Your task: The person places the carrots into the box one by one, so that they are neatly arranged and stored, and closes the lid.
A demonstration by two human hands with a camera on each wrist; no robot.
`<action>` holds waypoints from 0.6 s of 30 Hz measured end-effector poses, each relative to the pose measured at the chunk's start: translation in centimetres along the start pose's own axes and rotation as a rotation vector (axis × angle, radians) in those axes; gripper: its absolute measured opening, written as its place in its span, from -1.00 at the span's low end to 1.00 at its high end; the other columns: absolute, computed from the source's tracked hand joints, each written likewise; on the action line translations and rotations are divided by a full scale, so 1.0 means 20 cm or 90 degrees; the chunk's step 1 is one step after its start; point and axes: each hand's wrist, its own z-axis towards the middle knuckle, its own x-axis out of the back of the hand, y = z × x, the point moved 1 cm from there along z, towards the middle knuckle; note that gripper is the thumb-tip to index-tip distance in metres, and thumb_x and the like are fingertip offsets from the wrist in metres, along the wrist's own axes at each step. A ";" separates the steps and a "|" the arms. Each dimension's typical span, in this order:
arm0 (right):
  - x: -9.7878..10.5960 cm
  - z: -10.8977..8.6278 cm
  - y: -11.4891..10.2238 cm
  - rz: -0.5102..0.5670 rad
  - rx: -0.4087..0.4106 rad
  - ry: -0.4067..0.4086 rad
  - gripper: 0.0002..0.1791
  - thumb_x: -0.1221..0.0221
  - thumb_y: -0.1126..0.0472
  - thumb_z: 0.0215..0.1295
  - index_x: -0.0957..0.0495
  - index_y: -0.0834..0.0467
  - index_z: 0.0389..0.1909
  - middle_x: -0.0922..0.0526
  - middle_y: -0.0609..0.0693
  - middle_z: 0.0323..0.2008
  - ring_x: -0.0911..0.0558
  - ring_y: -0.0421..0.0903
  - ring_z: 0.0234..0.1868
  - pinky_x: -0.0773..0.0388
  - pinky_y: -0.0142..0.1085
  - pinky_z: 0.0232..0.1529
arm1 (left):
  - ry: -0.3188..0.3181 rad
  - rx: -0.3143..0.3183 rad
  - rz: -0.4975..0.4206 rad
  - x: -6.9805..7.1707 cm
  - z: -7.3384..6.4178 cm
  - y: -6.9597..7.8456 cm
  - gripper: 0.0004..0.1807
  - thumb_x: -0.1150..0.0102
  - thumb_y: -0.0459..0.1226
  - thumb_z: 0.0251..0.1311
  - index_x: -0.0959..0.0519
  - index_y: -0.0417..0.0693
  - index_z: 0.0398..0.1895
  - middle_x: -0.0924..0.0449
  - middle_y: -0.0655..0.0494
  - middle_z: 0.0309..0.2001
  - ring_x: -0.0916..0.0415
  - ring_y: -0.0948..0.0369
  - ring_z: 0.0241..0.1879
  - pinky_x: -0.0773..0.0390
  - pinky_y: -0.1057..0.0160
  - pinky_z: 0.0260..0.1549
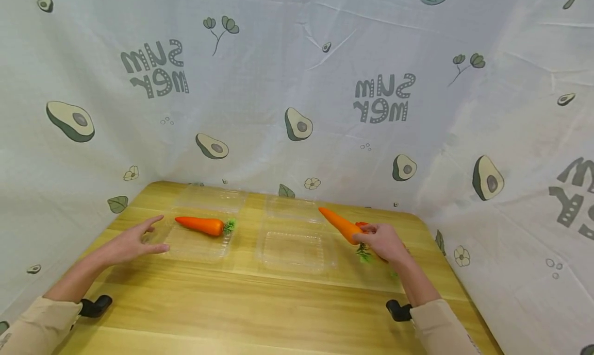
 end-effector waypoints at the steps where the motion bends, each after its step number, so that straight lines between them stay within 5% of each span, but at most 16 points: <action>1: 0.00 0.00 -0.01 0.000 0.004 -0.001 -0.19 -0.30 -0.19 0.28 -0.49 0.43 0.24 -0.48 0.41 0.27 -0.54 0.06 -0.05 -0.43 -0.30 -0.24 | 0.000 0.000 -0.001 0.00 0.00 0.00 0.11 -0.30 0.10 0.26 0.09 -0.30 0.59 -0.17 -0.67 0.35 -0.27 -0.50 0.28 -0.47 -0.34 0.06; 6: -0.01 0.01 -0.08 0.010 0.030 -0.010 -0.25 -0.32 -0.14 0.26 -0.51 0.35 0.26 -0.51 0.37 0.28 -0.36 -0.08 -0.51 -0.26 -0.30 -0.51 | 0.002 0.003 -0.002 0.00 0.00 -0.01 0.10 -0.30 0.10 0.26 0.09 -0.28 0.59 -0.17 -0.66 0.35 -0.26 -0.49 0.30 -0.46 -0.34 0.08; 8: -0.02 0.01 -0.10 0.017 0.043 -0.016 -0.26 -0.32 -0.12 0.27 -0.51 0.32 0.29 -0.51 0.35 0.28 -0.30 -0.09 -0.53 -0.21 -0.28 -0.52 | 0.001 0.003 0.001 0.00 0.00 -0.01 0.10 -0.30 0.10 0.26 0.08 -0.28 0.59 -0.18 -0.65 0.35 -0.26 -0.49 0.30 -0.45 -0.35 0.08; 14: -0.06 0.04 -0.17 0.020 0.072 -0.023 -0.28 -0.33 -0.12 0.26 -0.53 0.31 0.27 -0.52 0.32 0.29 -0.57 0.09 0.09 -0.39 -0.24 -0.13 | 0.001 0.005 0.002 0.00 0.00 0.00 0.11 -0.30 0.12 0.25 0.08 -0.29 0.59 -0.16 -0.65 0.36 -0.24 -0.48 0.32 -0.45 -0.35 0.09; 18: -0.08 0.06 -0.22 0.037 0.066 -0.037 -0.29 -0.36 -0.09 0.23 -0.54 0.31 0.25 -0.52 0.30 0.29 -0.52 0.11 0.13 -0.37 -0.20 -0.03 | 0.002 0.004 0.002 0.00 0.01 0.00 0.12 -0.31 0.11 0.25 0.07 -0.30 0.59 -0.17 -0.65 0.36 -0.23 -0.47 0.33 -0.44 -0.35 0.10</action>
